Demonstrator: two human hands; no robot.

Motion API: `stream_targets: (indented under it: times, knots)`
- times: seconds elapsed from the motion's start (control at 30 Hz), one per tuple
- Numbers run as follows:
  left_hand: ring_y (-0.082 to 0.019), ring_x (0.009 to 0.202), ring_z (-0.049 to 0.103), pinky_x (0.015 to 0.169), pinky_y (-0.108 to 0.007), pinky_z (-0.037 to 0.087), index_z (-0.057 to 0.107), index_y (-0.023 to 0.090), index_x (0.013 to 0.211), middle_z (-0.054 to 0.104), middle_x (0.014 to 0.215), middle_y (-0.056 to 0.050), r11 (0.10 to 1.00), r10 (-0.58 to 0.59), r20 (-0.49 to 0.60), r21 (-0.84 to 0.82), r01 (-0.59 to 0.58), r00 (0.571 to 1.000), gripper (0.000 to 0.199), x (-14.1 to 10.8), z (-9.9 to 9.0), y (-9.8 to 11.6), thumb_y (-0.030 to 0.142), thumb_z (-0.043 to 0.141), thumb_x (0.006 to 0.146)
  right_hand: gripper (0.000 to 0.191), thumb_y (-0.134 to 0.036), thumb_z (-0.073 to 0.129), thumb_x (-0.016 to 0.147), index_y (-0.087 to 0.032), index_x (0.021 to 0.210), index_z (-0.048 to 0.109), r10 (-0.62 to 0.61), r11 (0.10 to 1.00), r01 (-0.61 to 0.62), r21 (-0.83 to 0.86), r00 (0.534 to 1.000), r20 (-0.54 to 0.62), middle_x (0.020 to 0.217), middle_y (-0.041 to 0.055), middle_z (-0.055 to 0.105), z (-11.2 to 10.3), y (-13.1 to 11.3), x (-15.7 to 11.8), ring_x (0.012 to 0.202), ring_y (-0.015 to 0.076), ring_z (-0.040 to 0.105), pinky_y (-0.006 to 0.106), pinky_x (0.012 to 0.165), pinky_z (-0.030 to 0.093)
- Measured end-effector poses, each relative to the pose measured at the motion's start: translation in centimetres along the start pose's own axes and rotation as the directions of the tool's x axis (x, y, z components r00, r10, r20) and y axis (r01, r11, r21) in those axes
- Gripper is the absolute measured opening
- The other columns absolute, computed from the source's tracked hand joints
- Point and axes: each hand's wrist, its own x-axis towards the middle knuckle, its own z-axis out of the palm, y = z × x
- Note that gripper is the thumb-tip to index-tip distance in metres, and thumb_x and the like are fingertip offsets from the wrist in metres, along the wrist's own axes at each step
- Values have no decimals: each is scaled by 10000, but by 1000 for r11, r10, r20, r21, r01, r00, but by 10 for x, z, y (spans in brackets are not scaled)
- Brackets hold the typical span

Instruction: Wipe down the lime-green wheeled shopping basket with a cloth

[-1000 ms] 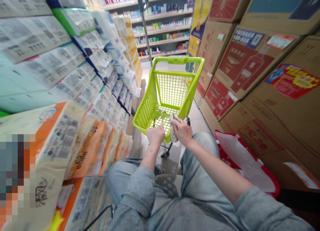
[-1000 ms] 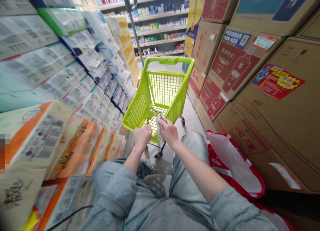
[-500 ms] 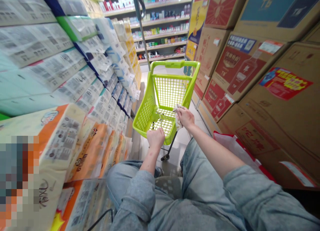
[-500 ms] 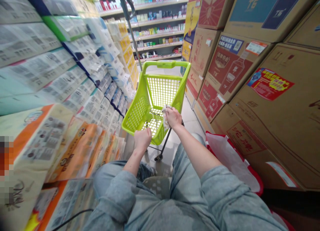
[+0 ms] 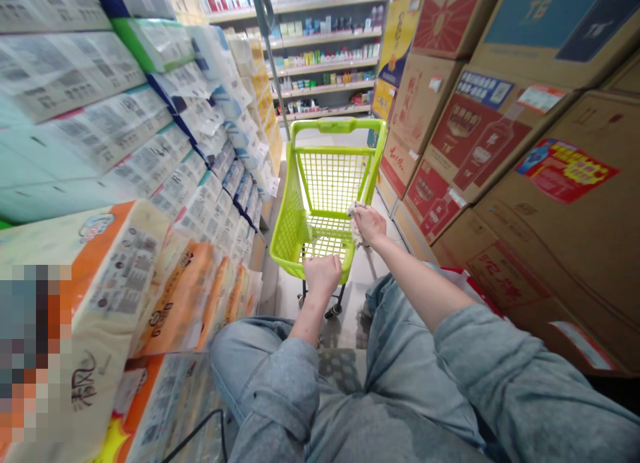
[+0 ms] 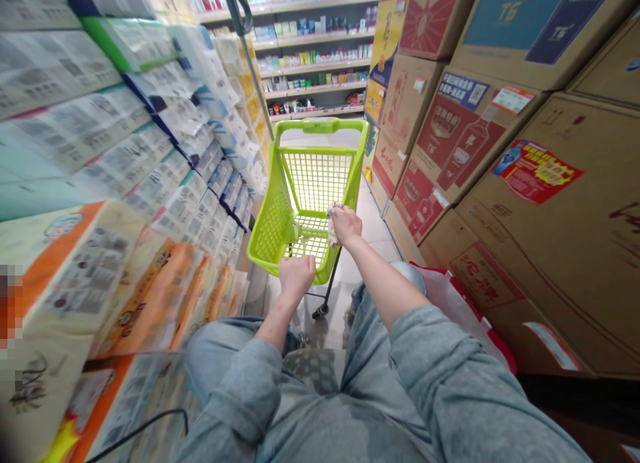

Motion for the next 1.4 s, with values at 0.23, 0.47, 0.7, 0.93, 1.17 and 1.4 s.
stream_targets:
  times: [0.23,0.47,0.7,0.93,1.17,1.4]
  knots:
    - [-190,819,611,724,-291,373,658,172,827,675,843,-84,991,132,158,-51,-126,978,561,9,-6,4,446,179,923,406,-401,276,928,-217,978,634,-37,999,37,4,999,35,999,69,605,2,5,20,844,168,526,252,669,348]
    - [-229,902,625,759,-313,437,680,168,900,680,948,-109,995,-45,409,101,4,911,706,36,-19,-40,547,85,892,404,-407,276,925,-233,998,632,-60,996,56,71,997,57,1054,68,572,4,2,26,886,183,513,269,695,381]
    - [-259,874,642,748,-353,469,704,145,873,693,893,-132,985,-155,396,133,111,905,737,31,-14,-35,498,57,895,386,-363,289,919,-266,1176,560,-66,996,68,57,997,-42,1072,75,567,4,-7,-14,914,190,523,269,692,415]
    - [-262,870,643,754,-367,474,707,158,876,696,895,-127,981,-187,372,118,153,909,686,30,-11,-28,470,96,897,485,-405,310,907,-151,1291,462,-66,997,70,37,993,-95,1075,136,590,9,-9,-110,841,208,569,272,651,428]
    - [-248,885,639,773,-341,468,709,153,871,694,906,-130,985,-162,371,109,130,915,698,30,-9,-30,481,93,897,419,-380,243,937,-197,1140,561,37,979,-30,201,999,-29,917,87,654,6,-3,-95,769,187,585,252,650,385]
    - [-260,861,646,745,-346,471,710,145,853,695,887,-138,979,-195,337,127,160,921,686,30,-8,-29,468,107,899,431,-483,279,907,-182,1007,571,129,941,-105,323,990,-56,837,83,632,18,-8,-108,765,193,580,259,649,386]
